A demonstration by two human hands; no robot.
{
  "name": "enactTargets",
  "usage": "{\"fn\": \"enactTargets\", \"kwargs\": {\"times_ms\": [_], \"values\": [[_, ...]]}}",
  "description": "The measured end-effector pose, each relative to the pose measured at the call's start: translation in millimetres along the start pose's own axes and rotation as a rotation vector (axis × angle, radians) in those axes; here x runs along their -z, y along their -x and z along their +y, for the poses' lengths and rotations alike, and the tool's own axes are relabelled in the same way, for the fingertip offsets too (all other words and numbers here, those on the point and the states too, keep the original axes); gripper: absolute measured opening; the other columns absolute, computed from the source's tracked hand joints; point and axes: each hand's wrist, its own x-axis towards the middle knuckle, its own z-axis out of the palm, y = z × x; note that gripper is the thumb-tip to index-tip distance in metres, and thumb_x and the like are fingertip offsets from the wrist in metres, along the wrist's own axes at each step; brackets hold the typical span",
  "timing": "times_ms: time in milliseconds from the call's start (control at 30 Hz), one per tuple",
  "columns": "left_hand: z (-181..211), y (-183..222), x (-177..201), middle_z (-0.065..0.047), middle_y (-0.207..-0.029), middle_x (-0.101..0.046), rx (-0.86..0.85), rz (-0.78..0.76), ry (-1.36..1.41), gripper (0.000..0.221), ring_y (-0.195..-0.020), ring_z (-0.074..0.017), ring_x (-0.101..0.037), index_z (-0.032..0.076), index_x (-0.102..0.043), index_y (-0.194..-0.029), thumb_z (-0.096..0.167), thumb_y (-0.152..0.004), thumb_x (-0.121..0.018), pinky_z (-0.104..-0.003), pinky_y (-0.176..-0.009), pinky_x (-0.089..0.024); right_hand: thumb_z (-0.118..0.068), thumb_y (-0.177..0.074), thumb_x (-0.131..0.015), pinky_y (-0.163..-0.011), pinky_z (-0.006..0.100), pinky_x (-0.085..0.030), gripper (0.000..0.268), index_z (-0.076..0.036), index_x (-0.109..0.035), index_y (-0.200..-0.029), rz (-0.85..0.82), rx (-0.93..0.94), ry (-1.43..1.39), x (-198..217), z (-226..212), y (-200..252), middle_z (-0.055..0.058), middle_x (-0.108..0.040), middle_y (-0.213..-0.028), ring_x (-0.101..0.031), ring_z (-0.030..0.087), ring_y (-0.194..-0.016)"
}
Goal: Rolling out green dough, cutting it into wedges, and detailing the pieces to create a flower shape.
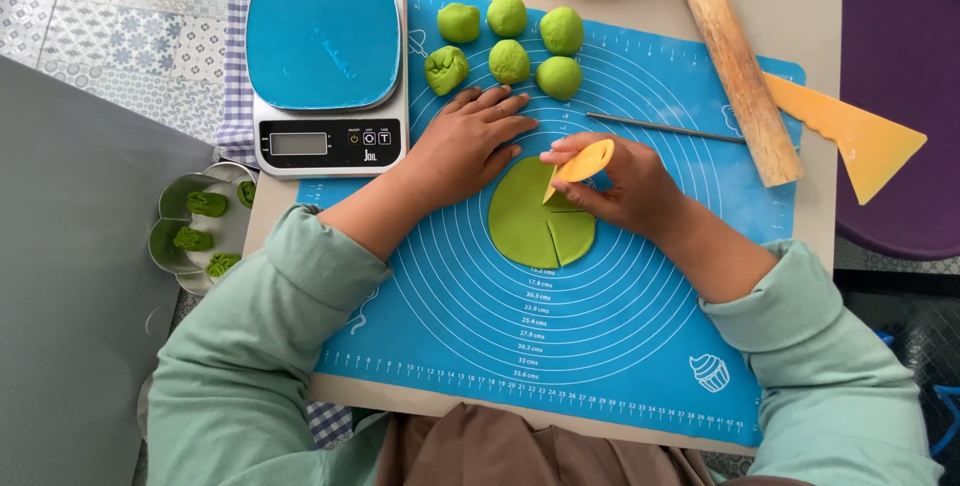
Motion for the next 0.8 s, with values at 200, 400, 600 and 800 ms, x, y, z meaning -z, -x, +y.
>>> {"fn": "enactTargets", "kwargs": {"times_ms": [200,400,600,800], "values": [[0.5,-0.4,0.5,-0.014,-0.150,-0.058,0.001,0.000,-0.003,0.032,-0.146,-0.0365,-0.045,0.017,-0.064,-0.136,0.023,-0.105,-0.060,-0.057,-0.119,-0.030,-0.006,-0.092,-0.080,-0.088,0.050,-0.062,0.032,-0.001,-0.060,-0.116,-0.026,-0.005,-0.024,-0.5,2.3,3.7,0.020,-0.074,-0.119,-0.073,0.040,-0.107],[0.8,-0.1,0.6,-0.013,-0.150,-0.058,0.008,-0.005,-0.002,0.032,-0.146,-0.0358,-0.044,0.017,-0.064,-0.137,0.023,-0.105,-0.059,-0.056,-0.120,-0.030,-0.008,-0.092,-0.079,-0.091,0.049,-0.061,0.033,-0.002,-0.060,-0.119,-0.035,-0.031,-0.036,-1.0,6.2,4.6,0.019,-0.074,-0.120,-0.073,0.040,-0.109],[1.6,-0.7,0.3,-0.013,-0.150,-0.058,0.015,-0.001,-0.017,0.032,-0.146,-0.0350,-0.045,0.017,-0.064,-0.136,0.024,-0.105,-0.059,-0.056,-0.120,-0.031,-0.008,-0.092,-0.079,-0.092,0.051,-0.061,0.033,-0.002,-0.061,-0.119,-0.045,-0.048,-0.042,0.1,5.9,3.5,0.020,-0.073,-0.120,-0.073,0.040,-0.108],[1.5,-0.7,1.5,-0.013,-0.150,-0.058,0.010,-0.002,-0.008,0.032,-0.146,-0.0356,-0.045,0.017,-0.064,-0.137,0.023,-0.105,-0.059,-0.056,-0.120,-0.031,-0.008,-0.092,-0.080,-0.091,0.051,-0.061,0.035,-0.002,-0.061,-0.120,-0.043,-0.055,-0.031,1.9,5.3,2.8,0.019,-0.074,-0.117,-0.074,0.040,-0.107]]}}
